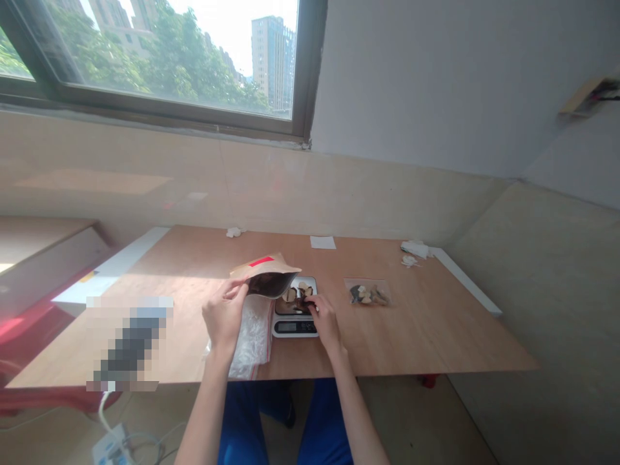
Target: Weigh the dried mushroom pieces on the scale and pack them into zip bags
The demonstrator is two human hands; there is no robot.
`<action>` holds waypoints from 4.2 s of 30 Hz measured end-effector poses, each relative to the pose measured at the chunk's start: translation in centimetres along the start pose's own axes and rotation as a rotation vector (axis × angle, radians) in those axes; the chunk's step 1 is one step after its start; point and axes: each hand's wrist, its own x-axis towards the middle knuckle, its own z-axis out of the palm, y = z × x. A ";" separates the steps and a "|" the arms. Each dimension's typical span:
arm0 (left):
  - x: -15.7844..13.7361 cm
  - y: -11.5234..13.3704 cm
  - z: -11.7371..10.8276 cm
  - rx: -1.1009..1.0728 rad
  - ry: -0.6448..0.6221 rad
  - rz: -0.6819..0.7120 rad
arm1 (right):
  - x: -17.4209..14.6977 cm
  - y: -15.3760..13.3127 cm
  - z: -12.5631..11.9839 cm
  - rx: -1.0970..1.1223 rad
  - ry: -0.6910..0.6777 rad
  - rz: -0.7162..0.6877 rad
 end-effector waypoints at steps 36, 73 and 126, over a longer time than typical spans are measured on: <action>-0.2 0.1 -0.1 0.039 -0.017 -0.022 | 0.2 -0.4 0.6 -0.431 -0.229 -0.356; -0.5 0.0 0.1 0.045 -0.038 -0.039 | 2.8 -6.9 -3.9 0.130 0.189 -0.155; -0.8 -0.1 -0.3 0.054 -0.082 -0.002 | -0.6 -2.0 -0.4 -0.182 0.151 0.028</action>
